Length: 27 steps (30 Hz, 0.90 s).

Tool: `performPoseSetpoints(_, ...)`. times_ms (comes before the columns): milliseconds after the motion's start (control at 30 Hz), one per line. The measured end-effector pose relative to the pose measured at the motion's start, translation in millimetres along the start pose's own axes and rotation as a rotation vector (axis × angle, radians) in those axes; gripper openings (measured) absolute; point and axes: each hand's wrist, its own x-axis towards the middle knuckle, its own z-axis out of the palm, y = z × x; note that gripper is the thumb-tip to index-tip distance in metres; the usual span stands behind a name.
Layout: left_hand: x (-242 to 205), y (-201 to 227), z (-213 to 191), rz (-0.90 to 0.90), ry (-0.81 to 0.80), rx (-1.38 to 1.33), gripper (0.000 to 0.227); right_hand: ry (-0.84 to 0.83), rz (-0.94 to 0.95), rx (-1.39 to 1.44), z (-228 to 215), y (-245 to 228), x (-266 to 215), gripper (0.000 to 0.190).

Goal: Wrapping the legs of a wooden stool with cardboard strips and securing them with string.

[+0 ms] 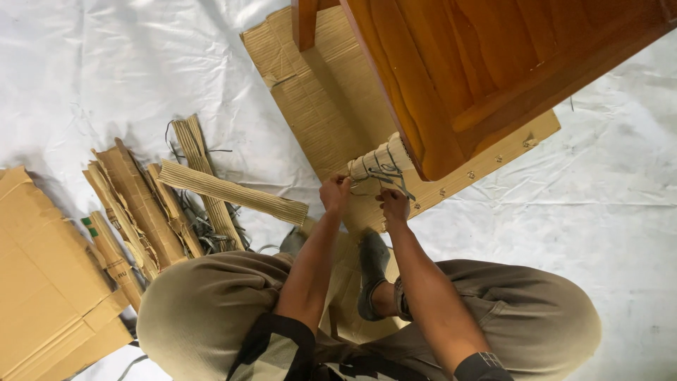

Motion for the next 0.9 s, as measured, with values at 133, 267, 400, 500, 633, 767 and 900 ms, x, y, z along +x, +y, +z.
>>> performPoseSetpoints(133,-2.8,-4.0,7.4,0.047,-0.017,-0.008,0.028,-0.018,-0.017,-0.063,-0.4,11.3,-1.2,0.021)
performPoseSetpoints(267,-14.6,10.5,-2.6,0.119,-0.069,0.036,0.026,-0.06,-0.128,-0.342,-2.9,-4.5,-17.9,0.025)
performPoseSetpoints(400,-21.1,18.4,-11.9,0.127,-0.112,0.004,0.028,-0.074,-0.206,-0.408,-2.0,-27.2,-52.3,0.023)
performPoseSetpoints(500,-27.5,6.5,-11.1,0.084,-0.131,-0.061,0.03,-0.092,-0.254,-0.439,-5.4,-30.5,-65.5,0.023)
performPoseSetpoints(633,-30.0,-4.7,-0.1,0.01,-0.196,-0.094,0.033,-0.09,-0.357,-0.456,-7.4,-24.2,-72.7,0.025)
performPoseSetpoints(767,-20.8,-27.9,23.2,-0.017,-0.23,-0.213,0.03,-0.085,-0.3,-0.404,-4.5,-13.1,-62.7,0.022)
performPoseSetpoints(900,-39.1,-15.9,9.1,0.019,-0.242,-0.154,0.033,-0.042,-0.147,-0.089,-4.4,-18.2,-49.8,0.023)
